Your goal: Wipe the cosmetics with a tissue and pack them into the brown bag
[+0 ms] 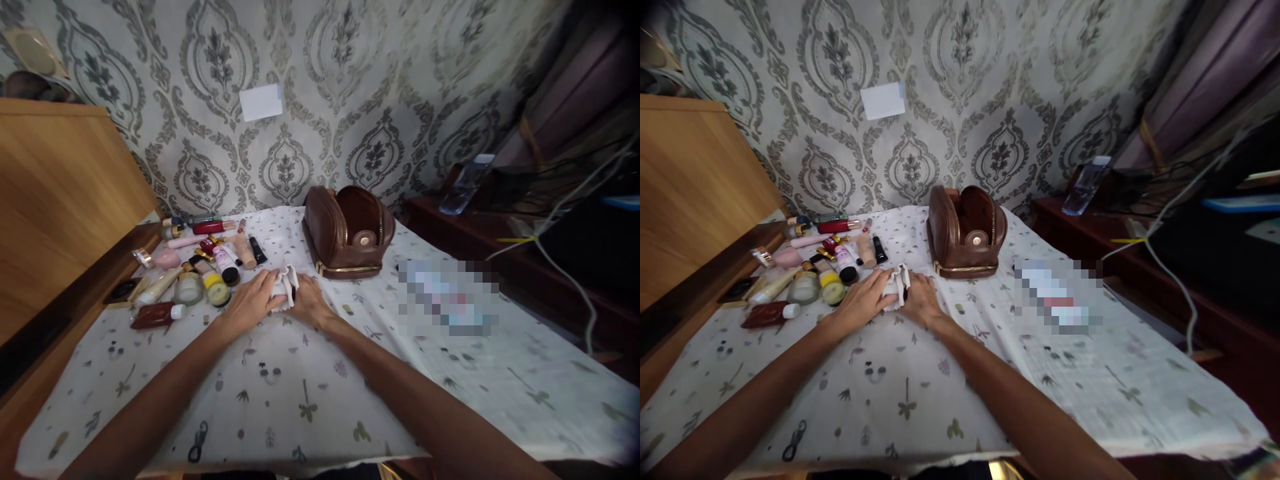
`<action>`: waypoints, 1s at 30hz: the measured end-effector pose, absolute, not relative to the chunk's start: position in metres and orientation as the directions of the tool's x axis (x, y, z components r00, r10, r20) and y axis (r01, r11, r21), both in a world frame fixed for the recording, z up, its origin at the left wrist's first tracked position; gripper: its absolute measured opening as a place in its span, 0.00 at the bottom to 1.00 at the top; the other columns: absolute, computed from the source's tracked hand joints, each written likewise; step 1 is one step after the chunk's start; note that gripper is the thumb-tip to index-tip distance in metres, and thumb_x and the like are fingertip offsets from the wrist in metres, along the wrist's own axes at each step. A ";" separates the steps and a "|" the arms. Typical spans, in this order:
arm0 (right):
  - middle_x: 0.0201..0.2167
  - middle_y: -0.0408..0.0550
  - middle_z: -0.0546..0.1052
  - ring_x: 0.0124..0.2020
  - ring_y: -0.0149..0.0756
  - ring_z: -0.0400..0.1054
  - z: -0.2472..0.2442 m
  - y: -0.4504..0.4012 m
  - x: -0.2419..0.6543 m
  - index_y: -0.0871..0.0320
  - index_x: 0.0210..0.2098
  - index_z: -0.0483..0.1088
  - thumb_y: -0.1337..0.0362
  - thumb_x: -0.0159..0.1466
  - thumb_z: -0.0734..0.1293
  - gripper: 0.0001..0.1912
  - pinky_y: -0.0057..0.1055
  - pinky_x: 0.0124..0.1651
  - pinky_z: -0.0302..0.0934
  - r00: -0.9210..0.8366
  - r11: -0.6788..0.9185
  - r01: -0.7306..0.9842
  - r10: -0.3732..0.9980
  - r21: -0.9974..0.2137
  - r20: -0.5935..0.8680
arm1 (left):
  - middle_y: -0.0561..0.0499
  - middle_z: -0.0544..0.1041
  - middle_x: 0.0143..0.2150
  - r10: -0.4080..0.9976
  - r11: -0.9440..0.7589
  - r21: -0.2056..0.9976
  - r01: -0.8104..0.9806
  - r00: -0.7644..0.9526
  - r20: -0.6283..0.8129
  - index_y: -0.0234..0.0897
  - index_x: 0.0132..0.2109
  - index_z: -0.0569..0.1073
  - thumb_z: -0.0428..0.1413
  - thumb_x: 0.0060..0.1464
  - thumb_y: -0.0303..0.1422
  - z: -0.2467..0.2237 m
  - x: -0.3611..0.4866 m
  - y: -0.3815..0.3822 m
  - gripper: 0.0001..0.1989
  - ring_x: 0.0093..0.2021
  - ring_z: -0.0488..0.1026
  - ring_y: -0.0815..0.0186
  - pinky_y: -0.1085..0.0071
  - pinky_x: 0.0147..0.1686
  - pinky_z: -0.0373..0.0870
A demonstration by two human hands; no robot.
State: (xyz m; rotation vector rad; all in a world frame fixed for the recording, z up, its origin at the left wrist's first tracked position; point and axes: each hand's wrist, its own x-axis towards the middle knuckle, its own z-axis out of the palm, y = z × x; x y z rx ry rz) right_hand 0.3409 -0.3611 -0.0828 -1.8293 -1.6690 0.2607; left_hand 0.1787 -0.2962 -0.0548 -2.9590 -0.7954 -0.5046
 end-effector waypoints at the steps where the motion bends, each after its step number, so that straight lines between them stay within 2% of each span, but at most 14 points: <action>1: 0.48 0.56 0.78 0.52 0.54 0.68 -0.082 -0.361 0.340 0.57 0.51 0.70 0.61 0.46 0.78 0.33 0.47 0.57 0.58 0.173 0.005 0.826 0.949 -0.563 0.263 | 0.41 0.72 0.55 0.496 -0.859 0.057 0.508 0.803 0.330 0.37 0.64 0.61 0.52 0.66 0.42 -0.056 0.179 -0.297 0.25 0.52 0.76 0.54 0.62 0.46 0.75; 6: 0.40 0.54 0.80 0.47 0.51 0.71 -0.075 -0.365 0.339 0.58 0.40 0.74 0.63 0.49 0.77 0.19 0.43 0.53 0.61 0.157 -0.003 0.827 0.962 -0.563 0.225 | 0.41 0.73 0.52 0.550 -0.827 0.125 0.548 0.742 0.385 0.37 0.62 0.63 0.52 0.65 0.44 -0.065 0.180 -0.302 0.24 0.50 0.76 0.54 0.61 0.47 0.74; 13: 0.40 0.48 0.80 0.39 0.42 0.73 -0.067 -0.374 0.334 0.56 0.46 0.71 0.65 0.48 0.75 0.26 0.34 0.43 0.64 0.223 0.047 0.692 0.935 -0.721 0.275 | 0.44 0.73 0.48 0.630 -0.775 0.265 0.574 0.669 0.395 0.38 0.57 0.65 0.53 0.64 0.42 -0.068 0.175 -0.304 0.18 0.48 0.75 0.55 0.61 0.46 0.73; 16: 0.38 0.45 0.80 0.38 0.40 0.73 -0.064 -0.376 0.331 0.56 0.48 0.71 0.64 0.49 0.74 0.26 0.33 0.43 0.66 0.235 0.072 0.608 0.935 -0.790 0.266 | 0.46 0.74 0.44 0.633 -0.773 0.290 0.564 0.656 0.411 0.38 0.50 0.68 0.53 0.64 0.40 -0.066 0.169 -0.302 0.13 0.45 0.75 0.56 0.61 0.44 0.73; 18: 0.41 0.46 0.79 0.41 0.40 0.73 -0.064 -0.377 0.330 0.56 0.49 0.71 0.63 0.50 0.74 0.27 0.35 0.46 0.66 0.242 0.104 0.581 0.925 -0.807 0.293 | 0.47 0.74 0.41 0.636 -0.770 0.292 0.567 0.647 0.420 0.38 0.45 0.69 0.52 0.65 0.39 -0.064 0.166 -0.301 0.10 0.42 0.75 0.57 0.62 0.42 0.72; 22: 0.50 0.49 0.77 0.49 0.43 0.72 -0.070 -0.373 0.332 0.56 0.52 0.70 0.64 0.49 0.73 0.30 0.38 0.54 0.65 0.245 0.182 0.572 0.893 -0.800 0.379 | 0.46 0.75 0.39 0.650 -0.759 0.314 0.570 0.638 0.414 0.37 0.41 0.70 0.49 0.67 0.39 -0.063 0.163 -0.299 0.11 0.42 0.75 0.56 0.61 0.43 0.72; 27: 0.51 0.51 0.75 0.51 0.44 0.70 -0.078 -0.370 0.335 0.56 0.56 0.68 0.71 0.49 0.72 0.34 0.40 0.56 0.64 0.154 0.265 0.638 0.876 -0.723 0.458 | 0.44 0.75 0.41 0.630 -0.776 0.406 0.483 0.632 0.451 0.36 0.46 0.69 0.47 0.67 0.40 -0.065 0.164 -0.302 0.13 0.46 0.74 0.55 0.60 0.46 0.71; 30: 0.52 0.53 0.74 0.54 0.47 0.68 -0.080 -0.371 0.334 0.56 0.61 0.65 0.73 0.52 0.71 0.37 0.43 0.57 0.64 0.054 0.328 0.701 0.861 -0.633 0.505 | 0.44 0.73 0.42 0.636 -0.769 0.442 0.463 0.626 0.451 0.36 0.46 0.68 0.47 0.65 0.41 -0.063 0.165 -0.304 0.13 0.45 0.73 0.55 0.59 0.46 0.70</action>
